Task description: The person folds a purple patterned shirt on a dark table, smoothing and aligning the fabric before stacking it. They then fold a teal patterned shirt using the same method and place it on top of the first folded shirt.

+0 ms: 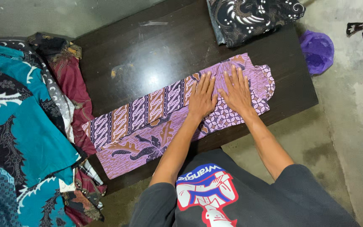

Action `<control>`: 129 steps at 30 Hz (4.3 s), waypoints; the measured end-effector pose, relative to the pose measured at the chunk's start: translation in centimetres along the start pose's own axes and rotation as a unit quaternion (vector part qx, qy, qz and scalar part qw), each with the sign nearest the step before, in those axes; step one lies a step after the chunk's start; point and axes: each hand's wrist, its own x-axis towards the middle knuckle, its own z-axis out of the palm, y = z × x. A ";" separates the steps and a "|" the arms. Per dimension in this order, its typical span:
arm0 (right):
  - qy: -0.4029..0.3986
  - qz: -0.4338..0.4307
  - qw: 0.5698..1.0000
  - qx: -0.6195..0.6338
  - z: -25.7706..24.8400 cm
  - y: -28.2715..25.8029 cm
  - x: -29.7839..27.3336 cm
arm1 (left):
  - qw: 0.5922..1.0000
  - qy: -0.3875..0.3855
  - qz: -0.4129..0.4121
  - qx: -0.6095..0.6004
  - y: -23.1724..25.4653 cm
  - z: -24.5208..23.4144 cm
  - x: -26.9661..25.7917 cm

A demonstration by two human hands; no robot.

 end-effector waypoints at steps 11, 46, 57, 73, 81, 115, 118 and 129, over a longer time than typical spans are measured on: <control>0.002 0.013 1.000 -0.016 0.5 -0.2 -0.5 | 0.999 0.019 0.019 -0.020 -1.4 -1.7 -1.5; -0.080 -0.156 0.984 0.017 7.5 -26.6 1.5 | 0.896 0.204 -0.387 0.073 -21.8 -16.3 -30.8; -0.054 -0.205 0.976 0.044 11.3 -36.7 -1.3 | 0.848 0.218 -0.482 0.013 -23.9 -16.6 -29.9; -0.056 -0.197 0.978 0.033 11.9 -36.7 -1.5 | 0.831 0.226 -0.481 -0.164 -23.8 -17.7 -29.5; -0.062 -0.192 0.978 0.052 11.5 -37.1 -1.5 | 0.823 0.082 -0.468 -0.311 -24.2 -19.2 -31.2; -0.122 -0.006 0.930 0.347 4.0 -14.4 6.6 | 0.932 0.004 -0.187 -0.310 0.7 -12.9 -14.6; -0.128 0.006 0.919 0.372 3.3 -12.0 6.2 | 0.933 -0.002 -0.181 -0.311 1.9 -11.0 -13.0; -0.006 0.032 0.971 0.237 1.6 -8.9 4.6 | 0.941 0.002 -0.152 -0.304 4.3 -6.3 -9.6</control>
